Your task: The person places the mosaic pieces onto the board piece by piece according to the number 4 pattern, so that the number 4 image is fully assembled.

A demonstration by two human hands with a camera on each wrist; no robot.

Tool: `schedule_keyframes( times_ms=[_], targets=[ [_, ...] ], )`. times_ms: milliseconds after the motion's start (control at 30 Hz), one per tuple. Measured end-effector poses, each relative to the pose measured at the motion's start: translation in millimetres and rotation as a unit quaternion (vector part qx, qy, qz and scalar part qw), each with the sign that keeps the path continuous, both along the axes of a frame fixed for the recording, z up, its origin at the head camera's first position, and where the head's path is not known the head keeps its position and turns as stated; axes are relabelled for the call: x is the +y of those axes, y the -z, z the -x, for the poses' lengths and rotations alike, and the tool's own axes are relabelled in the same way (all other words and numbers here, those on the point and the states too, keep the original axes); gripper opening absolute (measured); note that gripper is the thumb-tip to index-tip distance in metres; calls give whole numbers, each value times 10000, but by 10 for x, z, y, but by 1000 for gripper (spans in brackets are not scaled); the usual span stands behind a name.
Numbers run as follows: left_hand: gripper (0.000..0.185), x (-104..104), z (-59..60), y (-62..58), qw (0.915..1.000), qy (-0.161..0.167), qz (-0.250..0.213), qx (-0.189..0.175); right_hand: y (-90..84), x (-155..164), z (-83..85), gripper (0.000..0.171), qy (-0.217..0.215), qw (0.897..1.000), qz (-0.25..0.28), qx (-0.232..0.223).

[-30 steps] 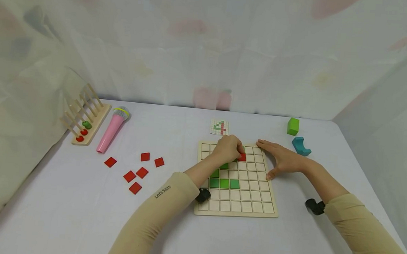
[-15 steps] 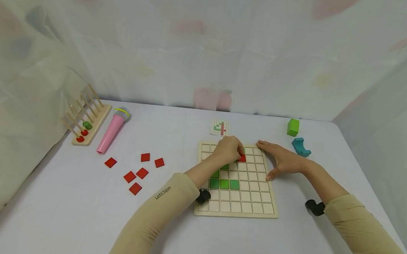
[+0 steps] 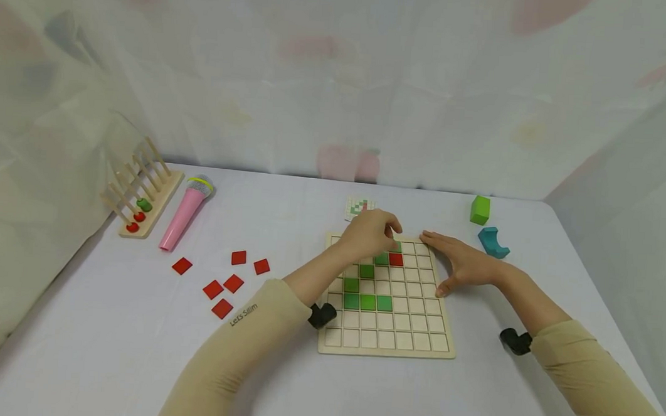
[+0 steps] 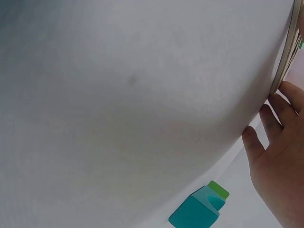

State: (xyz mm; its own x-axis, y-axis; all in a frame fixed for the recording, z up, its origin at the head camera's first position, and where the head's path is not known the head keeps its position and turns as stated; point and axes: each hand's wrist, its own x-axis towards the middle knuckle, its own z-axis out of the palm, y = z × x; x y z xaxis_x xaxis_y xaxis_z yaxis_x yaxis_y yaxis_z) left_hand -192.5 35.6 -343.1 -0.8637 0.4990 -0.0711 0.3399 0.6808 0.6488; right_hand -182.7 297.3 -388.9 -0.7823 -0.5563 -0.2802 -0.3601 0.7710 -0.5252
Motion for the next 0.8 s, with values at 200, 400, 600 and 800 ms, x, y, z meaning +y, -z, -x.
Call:
schedule_keyframes(
  times_ms=[200, 400, 600, 800],
  targets=[
    [28, -296, -32, -180, 9996, 7, -215, 207, 0, 0, -1, 121, 11, 10000, -81, 31],
    [27, -719, -62, -311, 9988, -203, -423, 159, -3, -5, -8, 122, 13, 9999, -142, 69],
    [27, -1225, -150, -359, 9976, -507, -462, 124, 0, -14, -16, 121, 58, 9998, -171, 84],
    [29, -1718, -225, -292, 9975, -690, -114, -33, -1, -10, -15, 121, 69, 9998, -176, 54]
  ],
)
